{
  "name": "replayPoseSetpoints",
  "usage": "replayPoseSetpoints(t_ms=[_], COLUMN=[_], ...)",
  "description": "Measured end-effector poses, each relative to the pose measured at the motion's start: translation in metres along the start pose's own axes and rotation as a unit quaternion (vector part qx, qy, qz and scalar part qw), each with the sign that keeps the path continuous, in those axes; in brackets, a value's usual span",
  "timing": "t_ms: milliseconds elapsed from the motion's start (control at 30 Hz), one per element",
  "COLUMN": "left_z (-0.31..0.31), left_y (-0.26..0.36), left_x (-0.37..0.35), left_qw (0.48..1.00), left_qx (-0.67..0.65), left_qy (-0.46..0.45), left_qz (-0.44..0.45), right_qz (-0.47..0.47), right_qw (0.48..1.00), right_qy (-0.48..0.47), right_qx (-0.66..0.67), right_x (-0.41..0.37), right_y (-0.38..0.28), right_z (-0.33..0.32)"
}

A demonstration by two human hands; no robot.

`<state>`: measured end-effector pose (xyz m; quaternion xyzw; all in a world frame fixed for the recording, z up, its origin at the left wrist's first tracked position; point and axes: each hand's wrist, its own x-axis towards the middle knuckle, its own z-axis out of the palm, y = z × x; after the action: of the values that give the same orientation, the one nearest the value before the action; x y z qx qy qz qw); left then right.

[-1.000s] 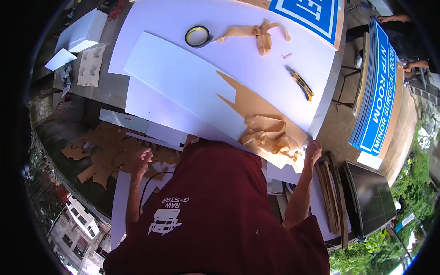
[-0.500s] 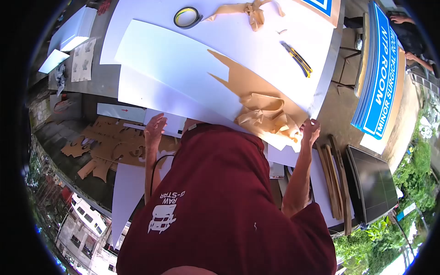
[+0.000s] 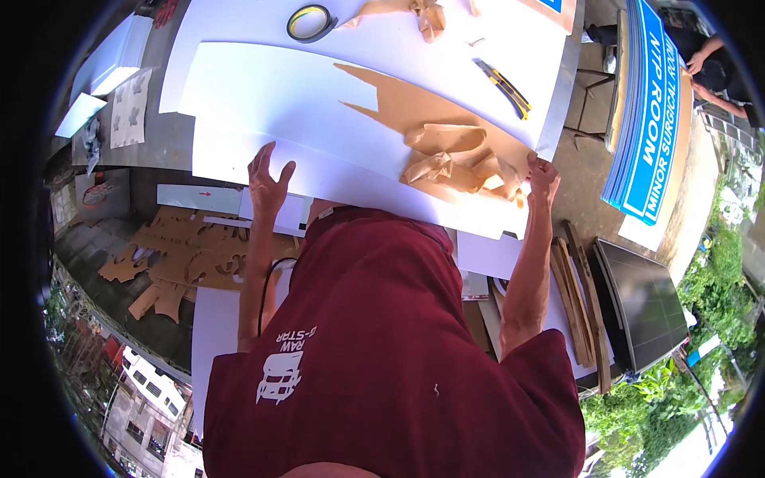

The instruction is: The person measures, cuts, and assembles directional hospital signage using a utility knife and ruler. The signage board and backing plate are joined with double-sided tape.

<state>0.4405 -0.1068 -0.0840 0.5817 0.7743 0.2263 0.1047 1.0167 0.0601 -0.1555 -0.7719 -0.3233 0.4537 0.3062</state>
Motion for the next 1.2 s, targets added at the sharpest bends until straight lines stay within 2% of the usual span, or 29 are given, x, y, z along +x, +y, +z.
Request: replayPoseSetpoints(t_ms=[67, 100, 133, 167, 200, 267, 300, 333, 367, 433, 500, 600, 700, 800, 933, 1033, 1100, 1200], left_z=[0.002, 0.006, 0.008, 0.012, 0.016, 0.029, 0.036, 0.042, 0.051, 0.072, 0.085, 0.088, 0.086, 0.082, 0.079, 0.078, 0.077, 0.078], left_y=[-0.005, -0.014, -0.014, -0.013, -0.012, -0.013, -0.012, -0.006, -0.007, -0.014, -0.016, -0.011, -0.009, -0.005, -0.003, 0.000, 0.000, 0.002], left_x=[0.016, 0.021, 0.026, 0.033, 0.042, 0.053, 0.058, 0.062, 0.065, 0.070, 0.074, 0.073, 0.073, 0.073, 0.074, 0.073, 0.075, 0.075], left_qw=[0.997, 0.998, 0.995, 0.991, 0.985, 0.987, 0.986, 0.985, 0.986, 0.984, 0.979, 0.975, 0.971, 0.970, 0.970, 0.968, 0.967, 0.968], left_qx=[0.053, 0.053, 0.089, 0.125, 0.161, 0.150, 0.154, 0.158, 0.151, 0.141, 0.161, 0.167, 0.189, 0.187, 0.183, 0.194, 0.197, 0.195], left_qy=[0.047, 0.034, 0.026, 0.021, 0.016, 0.033, 0.050, 0.051, 0.061, 0.097, 0.105, 0.108, 0.089, 0.092, 0.092, 0.061, 0.059, 0.053], left_qz=[0.007, -0.023, -0.035, -0.047, -0.058, -0.038, -0.027, -0.035, -0.043, -0.055, -0.071, -0.093, -0.116, -0.125, -0.130, -0.145, -0.147, -0.150], right_qz=[-0.001, -0.002, -0.087, -0.175, -0.260, -0.361, -0.377, -0.474, -0.493, -0.403, -0.376, -0.468, -0.706, -0.739, -0.767, -0.771, -0.736, -0.674], right_qw=[0.999, 0.998, 0.978, 0.925, 0.842, 0.867, 0.891, 0.847, 0.830, 0.855, 0.830, 0.782, 0.563, 0.452, 0.401, 0.370, 0.395, 0.471], right_qy=[-0.025, -0.039, 0.021, 0.081, 0.140, 0.101, 0.024, -0.027, -0.105, -0.218, -0.234, -0.240, -0.268, -0.298, -0.300, -0.360, -0.431, -0.466], right_qx=[-0.030, -0.045, -0.191, -0.328, -0.451, -0.327, -0.251, -0.238, -0.238, -0.244, -0.339, -0.334, -0.336, -0.401, -0.402, -0.373, -0.341, -0.326], right_x=[0.023, 0.029, 0.020, 0.013, -0.004, -0.035, -0.046, -0.050, -0.066, -0.099, -0.120, -0.132, -0.122, -0.108, -0.100, -0.086, -0.072, -0.070], right_y=[-0.008, -0.009, -0.023, -0.039, -0.066, -0.106, -0.119, -0.118, -0.129, -0.147, -0.163, -0.167, -0.168, -0.165, -0.167, -0.173, -0.177, -0.176], right_z=[0.015, 0.021, 0.031, 0.042, 0.059, 0.095, 0.118, 0.143, 0.169, 0.227, 0.280, 0.338, 0.356, 0.351, 0.344, 0.338, 0.339, 0.340])
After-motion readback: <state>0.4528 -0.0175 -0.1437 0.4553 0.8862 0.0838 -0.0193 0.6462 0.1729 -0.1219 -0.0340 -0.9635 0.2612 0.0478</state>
